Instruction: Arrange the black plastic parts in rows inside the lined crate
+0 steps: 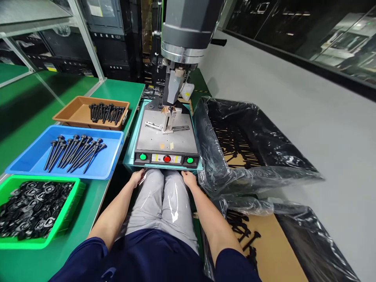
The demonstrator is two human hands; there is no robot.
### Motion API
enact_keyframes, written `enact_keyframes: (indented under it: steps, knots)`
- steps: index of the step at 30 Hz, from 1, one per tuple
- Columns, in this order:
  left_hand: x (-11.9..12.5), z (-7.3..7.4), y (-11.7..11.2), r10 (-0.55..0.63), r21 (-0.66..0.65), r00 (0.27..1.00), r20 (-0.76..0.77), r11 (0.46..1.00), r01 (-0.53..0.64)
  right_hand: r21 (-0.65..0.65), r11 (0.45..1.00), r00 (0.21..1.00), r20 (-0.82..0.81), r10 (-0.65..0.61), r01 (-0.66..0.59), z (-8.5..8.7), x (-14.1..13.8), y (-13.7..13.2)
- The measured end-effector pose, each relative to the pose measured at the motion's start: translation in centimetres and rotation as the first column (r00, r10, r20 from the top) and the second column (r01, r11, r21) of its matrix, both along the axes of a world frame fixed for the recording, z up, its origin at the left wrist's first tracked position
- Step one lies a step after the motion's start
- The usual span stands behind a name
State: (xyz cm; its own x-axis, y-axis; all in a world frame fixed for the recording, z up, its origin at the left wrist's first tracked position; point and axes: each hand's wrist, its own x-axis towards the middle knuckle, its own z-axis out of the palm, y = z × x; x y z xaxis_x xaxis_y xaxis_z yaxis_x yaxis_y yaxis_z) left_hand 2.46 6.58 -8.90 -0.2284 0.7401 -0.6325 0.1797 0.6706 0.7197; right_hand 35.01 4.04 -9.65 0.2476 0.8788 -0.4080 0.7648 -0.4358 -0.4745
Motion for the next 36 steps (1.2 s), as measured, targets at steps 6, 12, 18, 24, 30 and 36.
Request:
enact_keyframes:
  steps: [6,12,18,24,30,36]
  knots:
    - [-0.2,1.6,-0.3,0.013,0.174,0.993,0.120,0.984,-0.034,0.170,0.985,0.991,-0.136,-0.006,0.029,1.6,1.5,-1.5]
    - [-0.8,4.0,-2.8,-0.005,0.434,0.995,0.099,0.900,-0.038,0.333,0.943,0.973,-0.222,0.067,0.011,5.5,2.1,-3.2]
    - [-0.2,9.9,-5.7,0.007,0.729,0.979,-0.203,0.669,0.147,0.506,0.862,0.931,-0.325,0.166,0.023,11.0,3.8,-5.6]
    - [1.1,19.4,-2.6,0.054,0.868,0.985,-0.166,0.482,0.120,0.667,0.744,0.947,-0.264,0.185,0.040,18.0,5.6,-4.9]
    - [1.4,28.0,2.1,-0.073,0.883,0.986,-0.152,0.439,0.169,0.763,0.646,0.947,-0.202,0.250,-0.007,22.7,6.4,-1.4]
    - [0.1,31.4,7.0,-0.092,0.912,0.986,-0.140,0.374,0.165,0.771,0.637,0.912,-0.270,0.310,0.012,25.9,6.1,4.5]
